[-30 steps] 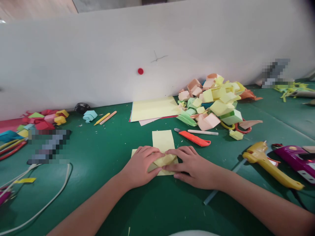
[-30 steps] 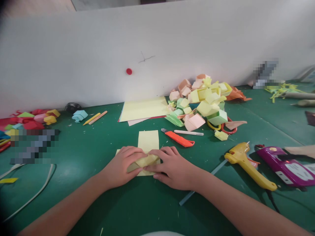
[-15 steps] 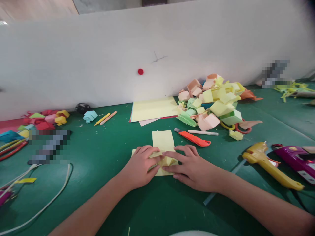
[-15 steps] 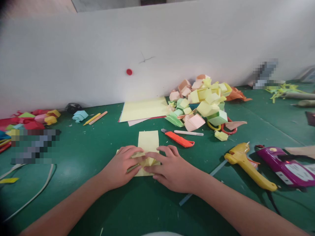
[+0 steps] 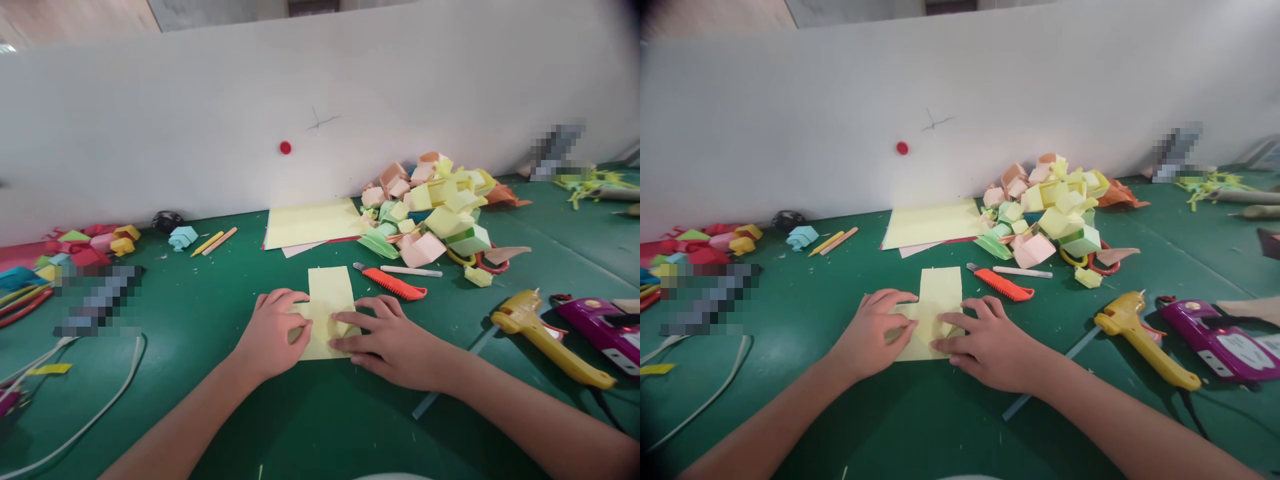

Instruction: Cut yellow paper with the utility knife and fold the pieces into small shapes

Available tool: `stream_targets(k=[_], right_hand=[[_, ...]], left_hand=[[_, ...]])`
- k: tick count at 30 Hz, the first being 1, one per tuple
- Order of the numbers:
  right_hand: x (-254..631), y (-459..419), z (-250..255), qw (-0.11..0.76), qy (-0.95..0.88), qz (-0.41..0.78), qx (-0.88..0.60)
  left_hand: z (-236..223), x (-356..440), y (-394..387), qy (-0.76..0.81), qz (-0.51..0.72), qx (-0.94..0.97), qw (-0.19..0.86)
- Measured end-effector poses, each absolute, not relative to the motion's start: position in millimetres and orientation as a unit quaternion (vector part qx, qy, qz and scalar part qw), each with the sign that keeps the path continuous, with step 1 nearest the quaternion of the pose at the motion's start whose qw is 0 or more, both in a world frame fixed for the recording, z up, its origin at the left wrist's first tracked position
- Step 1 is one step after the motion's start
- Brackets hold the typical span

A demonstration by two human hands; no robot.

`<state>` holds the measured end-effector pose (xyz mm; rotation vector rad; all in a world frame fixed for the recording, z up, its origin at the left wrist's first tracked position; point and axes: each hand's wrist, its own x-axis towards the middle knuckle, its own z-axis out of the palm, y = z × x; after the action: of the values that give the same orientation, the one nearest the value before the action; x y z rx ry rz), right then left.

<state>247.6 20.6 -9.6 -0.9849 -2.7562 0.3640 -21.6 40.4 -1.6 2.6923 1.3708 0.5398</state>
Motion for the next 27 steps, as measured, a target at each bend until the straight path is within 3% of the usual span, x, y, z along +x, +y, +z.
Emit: stream_targets(k=[18, 27], right_hand=[[247.7, 19.7, -8.7, 0.101, -0.926, 0.142, -0.334], [248.6, 20.5, -12.0, 0.109, -0.928, 0.155, -0.322]], left_hand=[[-3.5, -25.9, 43.6, 0.432, 0.234, 0.869, -0.048], [-10.7, -27.3, 44.8, 0.398, 0.169, 0.901, 0.041]])
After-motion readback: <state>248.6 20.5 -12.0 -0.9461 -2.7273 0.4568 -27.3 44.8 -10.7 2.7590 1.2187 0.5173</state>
